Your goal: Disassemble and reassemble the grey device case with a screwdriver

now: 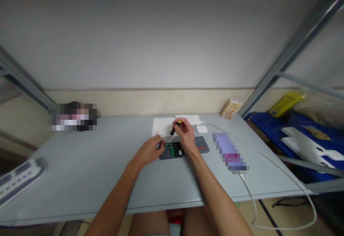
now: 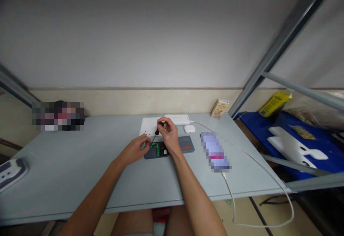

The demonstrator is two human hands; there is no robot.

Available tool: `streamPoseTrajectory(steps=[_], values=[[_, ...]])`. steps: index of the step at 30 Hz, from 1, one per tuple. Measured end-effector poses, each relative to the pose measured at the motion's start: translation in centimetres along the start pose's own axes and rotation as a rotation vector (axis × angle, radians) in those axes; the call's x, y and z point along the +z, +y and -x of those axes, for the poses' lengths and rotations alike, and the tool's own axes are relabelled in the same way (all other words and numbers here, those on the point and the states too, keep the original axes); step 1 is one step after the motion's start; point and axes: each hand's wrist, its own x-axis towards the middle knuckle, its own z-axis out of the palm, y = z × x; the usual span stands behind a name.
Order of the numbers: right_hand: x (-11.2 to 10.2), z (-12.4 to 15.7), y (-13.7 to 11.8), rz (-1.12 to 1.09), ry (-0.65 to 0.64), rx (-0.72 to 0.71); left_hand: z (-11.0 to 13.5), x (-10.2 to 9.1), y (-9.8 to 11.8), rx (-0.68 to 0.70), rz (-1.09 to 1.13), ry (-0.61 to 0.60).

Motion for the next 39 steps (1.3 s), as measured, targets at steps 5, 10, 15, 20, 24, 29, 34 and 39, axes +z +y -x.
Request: streamPoseTrajectory(steps=[5, 10, 15, 20, 24, 29, 34, 39], values=[[0.2, 0.0, -0.2, -0.058, -0.089, 0.012, 0.0, 0.0, -0.1, -0.021, -0.004, -0.007], [0.4, 0.2, -0.3, 0.068, -0.017, -0.099, 0.0, -0.1, -0.2, -0.019, 0.002, -0.017], [-0.2, -0.1, -0.3, -0.01, -0.09, -0.015, 0.0, 0.0, -0.1, -0.032, 0.007, -0.017], [-0.2, -0.1, -0.4, 0.052, -0.077, -0.064, 0.0, 0.0, -0.2, -0.03, 0.008, -0.013], [-0.4, -0.1, -0.5, 0.18, -0.004, -0.146, 0.0, 0.0, -0.2, -0.027, 0.001, -0.023], [-0.7, -0.1, -0.5, 0.037, -0.127, -0.05, -0.1, -0.2, -0.1, -0.053, 0.01, -0.041], [-0.2, 0.1, -0.6, 0.12, -0.083, -0.145, -0.1, -0.1, -0.1, -0.052, 0.007, -0.035], [-0.2, 0.0, -0.5, 0.099, -0.088, -0.111, -0.2, -0.2, 0.2, -0.052, 0.005, -0.036]])
